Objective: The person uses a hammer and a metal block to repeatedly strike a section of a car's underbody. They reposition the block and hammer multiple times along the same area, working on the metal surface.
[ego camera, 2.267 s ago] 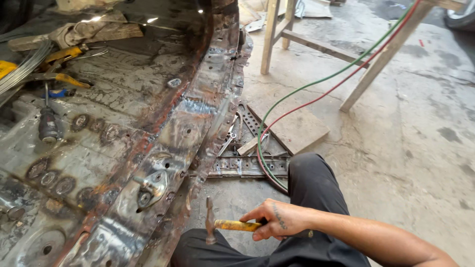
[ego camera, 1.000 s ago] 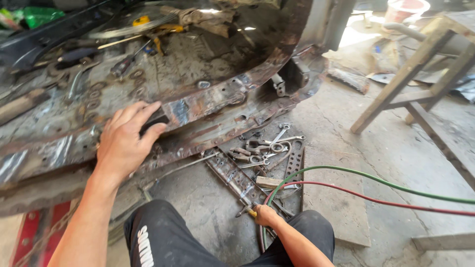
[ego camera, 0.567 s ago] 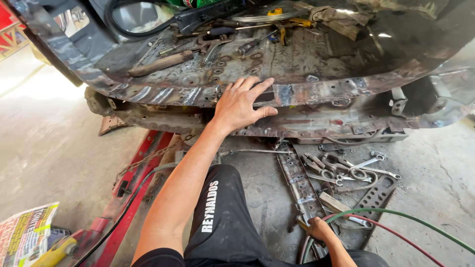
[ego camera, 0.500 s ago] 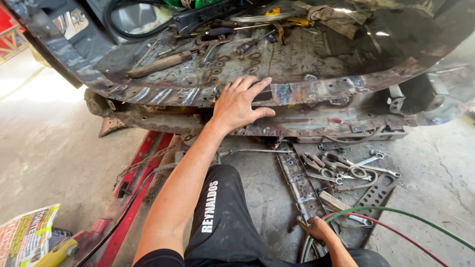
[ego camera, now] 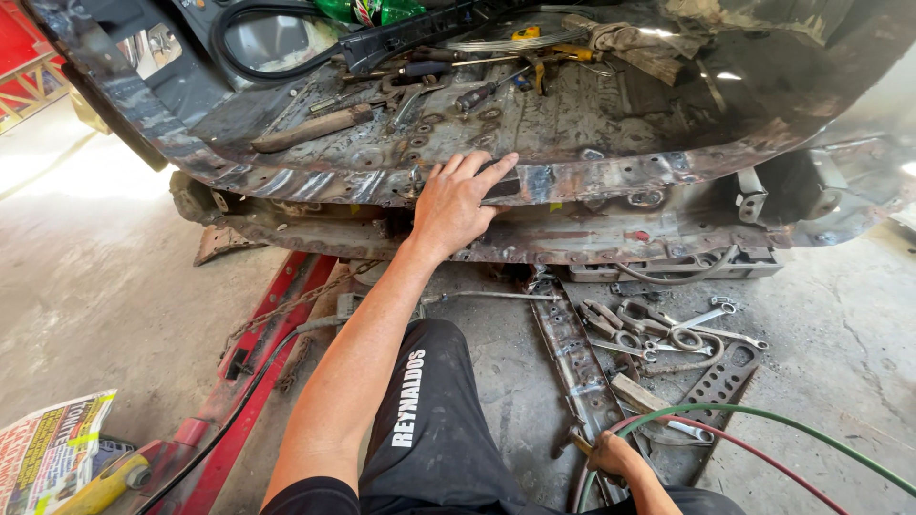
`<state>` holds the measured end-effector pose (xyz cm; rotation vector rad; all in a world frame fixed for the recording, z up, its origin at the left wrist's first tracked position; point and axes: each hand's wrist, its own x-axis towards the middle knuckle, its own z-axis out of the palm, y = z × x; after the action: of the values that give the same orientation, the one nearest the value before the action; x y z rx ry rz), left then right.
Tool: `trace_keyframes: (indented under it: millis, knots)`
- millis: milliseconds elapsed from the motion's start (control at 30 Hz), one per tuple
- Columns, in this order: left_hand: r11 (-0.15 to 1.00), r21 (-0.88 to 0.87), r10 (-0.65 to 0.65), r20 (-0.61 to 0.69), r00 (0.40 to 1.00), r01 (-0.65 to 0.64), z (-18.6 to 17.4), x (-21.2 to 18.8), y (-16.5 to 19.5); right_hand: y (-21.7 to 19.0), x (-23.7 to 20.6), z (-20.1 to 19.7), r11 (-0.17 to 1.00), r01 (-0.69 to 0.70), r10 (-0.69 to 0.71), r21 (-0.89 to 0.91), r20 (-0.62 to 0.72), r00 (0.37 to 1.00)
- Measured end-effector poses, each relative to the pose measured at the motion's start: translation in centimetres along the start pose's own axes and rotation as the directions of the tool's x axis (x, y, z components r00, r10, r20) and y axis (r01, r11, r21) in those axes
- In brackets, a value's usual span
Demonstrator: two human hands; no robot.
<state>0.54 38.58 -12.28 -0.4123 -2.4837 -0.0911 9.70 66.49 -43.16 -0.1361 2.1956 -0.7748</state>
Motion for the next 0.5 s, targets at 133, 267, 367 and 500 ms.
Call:
trace_keyframes:
  millis: [133,267,367,500]
  knots:
    - [0.993,-0.080,0.080,-0.029,0.996,-0.082,0.2,0.0,-0.2,1.2,0.5,-0.6,0.978,0.175,-0.189,-0.112,-0.129,0.973]
    - [0.995,-0.034,0.089,-0.025,0.996,-0.090,0.6,0.5,1.1,4.9,0.8,-2.5,0.980,0.193,-0.201,-0.057,-0.205,0.958]
    - [0.993,-0.063,0.103,0.014,0.995,-0.102,0.6,0.9,1.8,7.0,0.5,-2.1,0.785,0.363,-0.215,0.503,-0.329,0.920]
    - [0.982,-0.140,0.132,0.048,0.990,-0.124,0.5,1.0,1.0,6.5,-2.2,-0.2,0.358,0.267,-0.139,0.895,-0.232,0.963]
